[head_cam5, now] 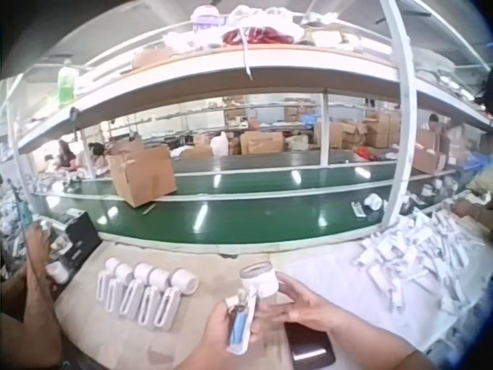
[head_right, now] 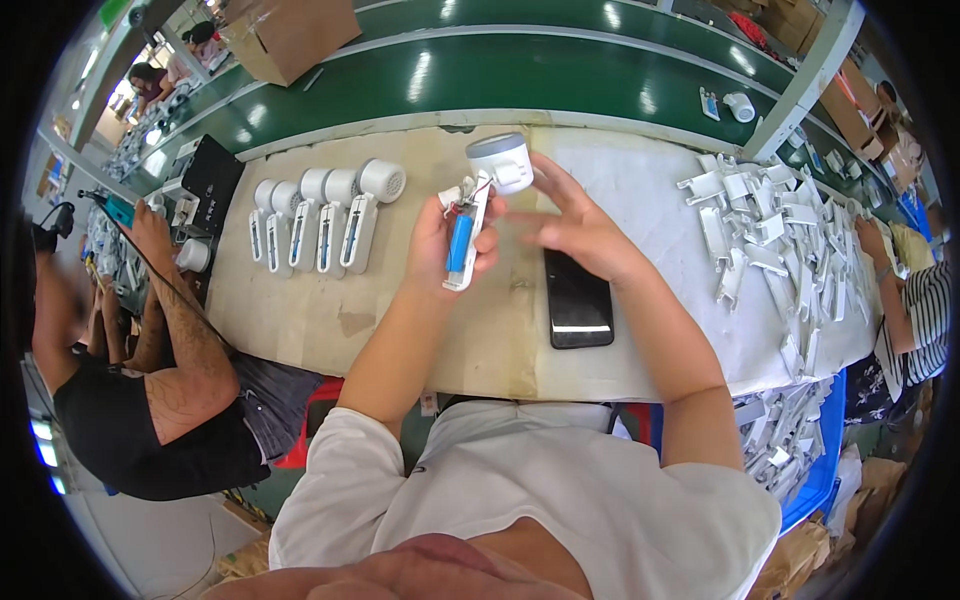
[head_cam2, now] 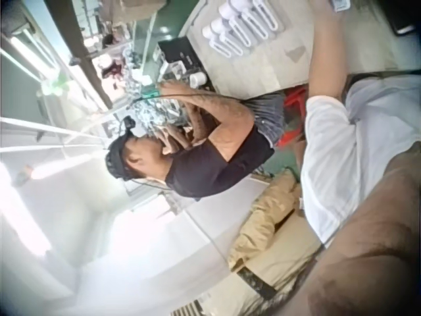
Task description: The person assembles portable fans by attaching fan heads to battery handles and snapping plastic casing covers onto them by hand, intermittently placing earbuds into a charging case.
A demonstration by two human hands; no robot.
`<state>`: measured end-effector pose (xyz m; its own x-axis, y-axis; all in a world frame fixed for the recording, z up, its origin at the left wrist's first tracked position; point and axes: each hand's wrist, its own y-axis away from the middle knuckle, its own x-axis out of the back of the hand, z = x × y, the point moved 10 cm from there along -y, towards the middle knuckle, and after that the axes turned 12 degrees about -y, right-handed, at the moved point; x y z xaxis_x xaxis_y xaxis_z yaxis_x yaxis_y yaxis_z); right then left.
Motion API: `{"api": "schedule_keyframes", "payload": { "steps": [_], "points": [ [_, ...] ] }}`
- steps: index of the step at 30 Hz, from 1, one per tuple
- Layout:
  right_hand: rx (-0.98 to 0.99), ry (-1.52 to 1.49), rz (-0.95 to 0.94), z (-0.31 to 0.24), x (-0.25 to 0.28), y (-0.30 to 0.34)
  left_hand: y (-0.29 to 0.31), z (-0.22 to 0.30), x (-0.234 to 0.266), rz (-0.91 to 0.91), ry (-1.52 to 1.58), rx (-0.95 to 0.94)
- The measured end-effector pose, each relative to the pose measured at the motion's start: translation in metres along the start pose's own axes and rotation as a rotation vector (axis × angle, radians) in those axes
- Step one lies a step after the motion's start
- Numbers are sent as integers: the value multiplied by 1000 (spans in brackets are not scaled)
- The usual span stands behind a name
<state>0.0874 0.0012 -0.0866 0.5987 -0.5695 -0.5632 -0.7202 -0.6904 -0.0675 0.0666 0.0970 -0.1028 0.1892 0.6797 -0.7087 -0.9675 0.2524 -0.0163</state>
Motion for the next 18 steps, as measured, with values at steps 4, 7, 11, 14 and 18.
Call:
{"api": "schedule_keyframes", "payload": {
  "steps": [4, 7, 11, 14, 18],
  "points": [
    [214, 82, -16, -10, 7, 1, 2, -10, -2, 8, 18, 136],
    [291, 384, 116, -14, 15, 2, 6, -24, -10, -70, -2, 250],
    [511, 860, 121, -50, 8, 10, 10, -32, -21, -173, -5, 334],
    [520, 919, 77, -47, 2, 17, 10, -32, -23, -217, -49, 348],
    [628, 1256, 105, -62, 0, 23, 1, -7, -2, -4, -465, 153]
  ]
}}
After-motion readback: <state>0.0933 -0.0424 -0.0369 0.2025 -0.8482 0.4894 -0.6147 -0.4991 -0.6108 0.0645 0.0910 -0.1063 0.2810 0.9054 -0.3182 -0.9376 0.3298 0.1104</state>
